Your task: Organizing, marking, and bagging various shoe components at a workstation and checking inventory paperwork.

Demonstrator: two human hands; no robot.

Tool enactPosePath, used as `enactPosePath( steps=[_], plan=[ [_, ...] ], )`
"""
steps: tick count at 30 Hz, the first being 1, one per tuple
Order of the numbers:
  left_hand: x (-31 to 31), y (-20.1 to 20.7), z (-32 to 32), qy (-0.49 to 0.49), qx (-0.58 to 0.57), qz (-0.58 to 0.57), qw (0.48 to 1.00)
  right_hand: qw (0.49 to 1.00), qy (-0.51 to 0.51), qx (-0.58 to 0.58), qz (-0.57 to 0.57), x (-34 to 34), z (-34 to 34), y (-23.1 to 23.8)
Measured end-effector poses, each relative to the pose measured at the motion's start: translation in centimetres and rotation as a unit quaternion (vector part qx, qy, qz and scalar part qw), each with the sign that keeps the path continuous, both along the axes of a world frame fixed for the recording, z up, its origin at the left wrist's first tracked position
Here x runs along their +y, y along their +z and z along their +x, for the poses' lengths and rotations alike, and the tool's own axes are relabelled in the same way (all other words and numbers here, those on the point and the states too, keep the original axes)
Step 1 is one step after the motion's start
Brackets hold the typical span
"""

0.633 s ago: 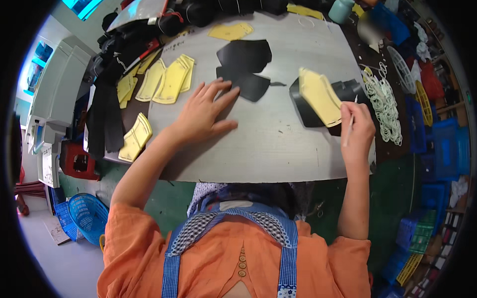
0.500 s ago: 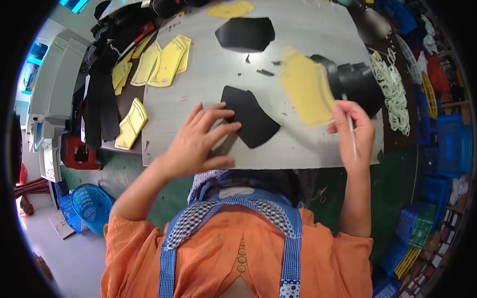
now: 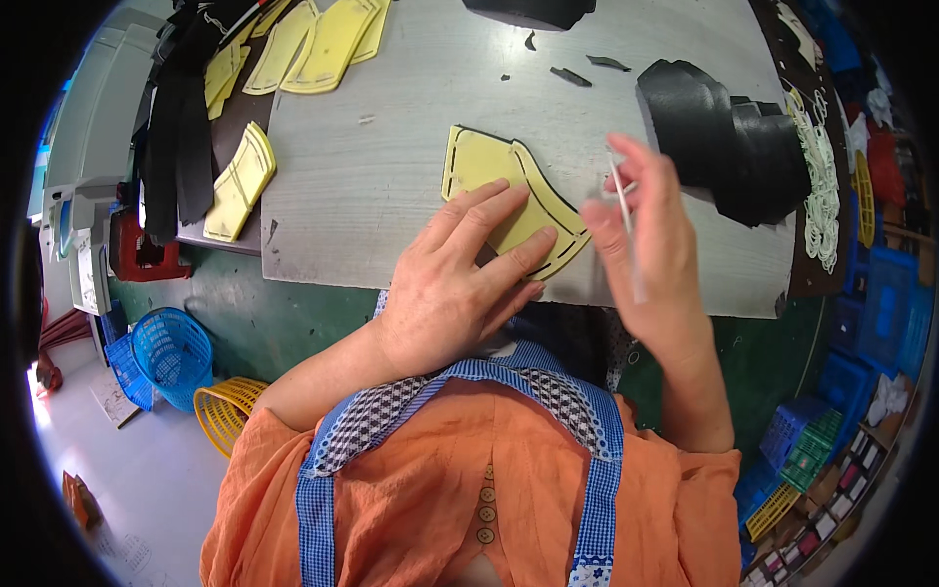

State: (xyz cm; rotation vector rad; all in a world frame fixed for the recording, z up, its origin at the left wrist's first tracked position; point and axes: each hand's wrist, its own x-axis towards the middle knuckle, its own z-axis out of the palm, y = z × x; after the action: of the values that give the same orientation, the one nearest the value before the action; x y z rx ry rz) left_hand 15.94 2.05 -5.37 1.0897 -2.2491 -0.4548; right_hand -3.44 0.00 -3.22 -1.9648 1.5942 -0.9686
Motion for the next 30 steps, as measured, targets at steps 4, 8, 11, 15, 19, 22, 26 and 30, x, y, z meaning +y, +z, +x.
enactPosePath(
  steps=[4, 8, 11, 15, 19, 22, 26, 30],
  plan=[
    [-0.1, -0.5, 0.2, 0.007, 0.005, -0.008, 1.0, 0.977, 0.042, -0.194, 0.083, -2.6, 0.6, 1.4],
    [-0.1, -0.5, 0.0, -0.002, 0.0, -0.006, 1.0, 0.961, 0.265, -0.042, 0.058, -5.7, 3.9, 0.1],
    [-0.3, -0.7, -0.1, -0.008, 0.004, -0.015, 1.0, 0.971, 0.229, 0.057, -0.038, -7.4, 5.4, -1.4],
    [-0.3, -0.8, 0.1, -0.007, -0.019, -0.027, 0.999, 0.991, 0.131, -0.024, 0.003, -8.2, 4.2, -0.3],
    [-0.4, -1.1, 0.1, 0.003, -0.039, -0.062, 0.997, 0.991, 0.121, 0.003, 0.065, -4.4, 1.4, 0.6],
    [-0.5, -0.8, 0.1, 0.013, -0.043, -0.053, 0.998, 0.987, 0.11, 0.042, 0.11, -1.8, -0.1, 1.3],
    [-1.0, 0.3, 0.2, 0.007, -0.034, -0.016, 0.999, 0.987, 0.148, 0.055, 0.033, 0.3, -0.3, 0.8],
    [-3.0, 1.6, 0.6, -0.05, -0.085, -0.019, 0.995, 0.986, 0.078, 0.023, 0.145, 0.8, -0.9, 1.3]
  ],
)
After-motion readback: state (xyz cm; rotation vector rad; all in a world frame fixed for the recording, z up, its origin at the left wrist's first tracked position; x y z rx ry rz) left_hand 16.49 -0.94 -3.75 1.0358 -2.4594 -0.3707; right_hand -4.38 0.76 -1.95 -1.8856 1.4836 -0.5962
